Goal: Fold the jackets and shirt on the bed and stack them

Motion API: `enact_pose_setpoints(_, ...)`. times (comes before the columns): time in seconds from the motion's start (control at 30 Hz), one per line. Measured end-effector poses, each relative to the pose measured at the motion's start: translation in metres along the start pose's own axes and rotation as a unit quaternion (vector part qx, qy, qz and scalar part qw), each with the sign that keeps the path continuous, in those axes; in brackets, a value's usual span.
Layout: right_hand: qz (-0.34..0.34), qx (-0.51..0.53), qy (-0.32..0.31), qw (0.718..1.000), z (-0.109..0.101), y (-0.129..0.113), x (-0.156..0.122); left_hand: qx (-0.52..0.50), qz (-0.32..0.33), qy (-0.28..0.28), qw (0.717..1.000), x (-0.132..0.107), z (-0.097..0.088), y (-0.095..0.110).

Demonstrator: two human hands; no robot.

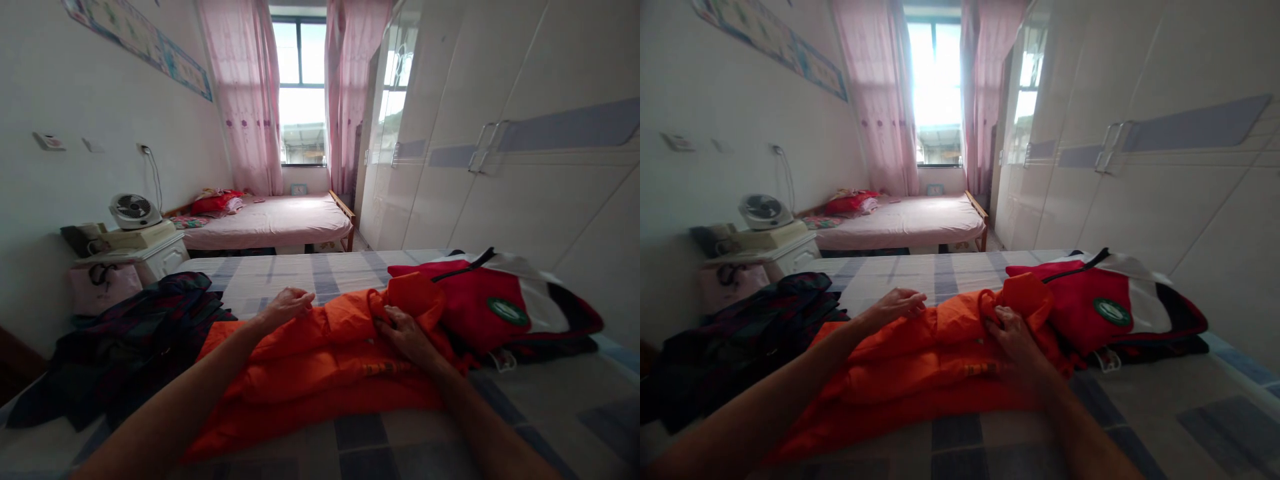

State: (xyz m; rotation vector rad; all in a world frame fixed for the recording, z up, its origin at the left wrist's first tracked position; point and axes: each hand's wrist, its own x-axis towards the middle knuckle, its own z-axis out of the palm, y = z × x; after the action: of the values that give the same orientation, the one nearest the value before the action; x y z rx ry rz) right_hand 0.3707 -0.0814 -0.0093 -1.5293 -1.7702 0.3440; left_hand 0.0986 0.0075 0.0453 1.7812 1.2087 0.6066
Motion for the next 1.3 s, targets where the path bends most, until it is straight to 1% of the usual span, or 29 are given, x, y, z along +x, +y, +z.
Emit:
enact_pose_setpoints(0.1,-0.015,-0.006,0.009,1.0,0.001,0.005,-0.002,-0.063,-0.061,-0.047,0.995,0.028,0.027,0.01)
enact_pose_setpoints(0.17,-0.034,-0.01,0.002,0.999,0.001,0.008,-0.002,-0.102,-0.086,-0.054,0.99,0.039,0.038,0.015)
enact_pose_setpoints(0.23,-0.06,-0.005,-0.011,0.998,0.002,0.01,-0.002,-0.142,-0.088,-0.041,0.985,0.043,0.046,0.019)
enact_pose_setpoints(0.3,-0.066,-0.003,-0.008,0.998,0.003,0.01,-0.002,-0.177,-0.072,-0.01,0.981,0.041,0.053,0.023)
enact_pose_setpoints(0.4,-0.028,-0.006,0.025,0.999,0.003,0.007,-0.002,-0.215,-0.025,0.055,0.975,0.027,0.058,0.03)
enact_pose_setpoints(0.47,-0.015,0.019,0.035,0.999,0.002,0.003,-0.002,-0.209,0.029,0.113,0.971,0.01,0.058,0.038)
enact_pose_setpoints(0.53,-0.027,0.06,0.036,0.997,-0.001,-0.001,-0.002,-0.149,0.124,0.194,0.962,-0.012,0.055,0.045)
enact_pose_setpoints(0.6,-0.041,0.085,0.04,0.995,-0.003,-0.003,-0.001,-0.068,0.211,0.269,0.937,-0.036,0.054,0.048)
enact_pose_setpoints(0.63,-0.043,0.087,0.04,0.994,-0.003,-0.003,-0.001,-0.035,0.23,0.288,0.929,-0.048,0.054,0.045)
enact_pose_setpoints(0.67,-0.043,0.084,0.04,0.995,-0.003,-0.002,-0.001,-0.014,0.225,0.291,0.93,-0.06,0.055,0.04)
enact_pose_setpoints(0.7,-0.043,0.081,0.04,0.995,-0.002,-0.001,-0.001,0.001,0.205,0.282,0.937,-0.072,0.057,0.031)
enact_pose_setpoints(0.8,-0.048,0.078,0.038,0.995,0.001,0.002,-0.001,0.052,0.131,0.238,0.961,-0.102,0.066,-0.006)
enact_pose_setpoints(0.87,-0.053,0.076,0.033,0.995,0.001,0.002,0.001,0.091,0.123,0.237,0.959,-0.118,0.073,-0.031)
enact_pose_setpoints(0.93,-0.053,0.062,0.028,0.996,-0.005,-0.002,0.008,0.13,0.137,0.252,0.949,-0.132,0.078,-0.047)
enact_pose_setpoints(0.97,-0.051,0.047,0.026,0.997,-0.009,-0.006,0.013,0.149,0.145,0.261,0.943,-0.138,0.08,-0.05)
enact_pose_setpoints(1.03,-0.05,0.003,0.014,0.999,-0.019,-0.016,0.029,0.186,0.159,0.278,0.929,-0.149,0.083,-0.05)
enact_pose_setpoints(1.13,-0.044,-0.104,-0.038,0.993,-0.025,-0.029,0.056,0.253,0.182,0.306,0.9,-0.161,0.088,-0.046)
enact_pose_setpoints(1.23,-0.015,-0.201,-0.092,0.975,-0.015,-0.029,0.076,0.337,0.196,0.303,0.869,-0.165,0.092,-0.056)
enact_pose_setpoints(1.3,0.003,-0.227,-0.103,0.969,-0.005,-0.024,0.079,0.39,0.21,0.28,0.852,-0.167,0.088,-0.065)
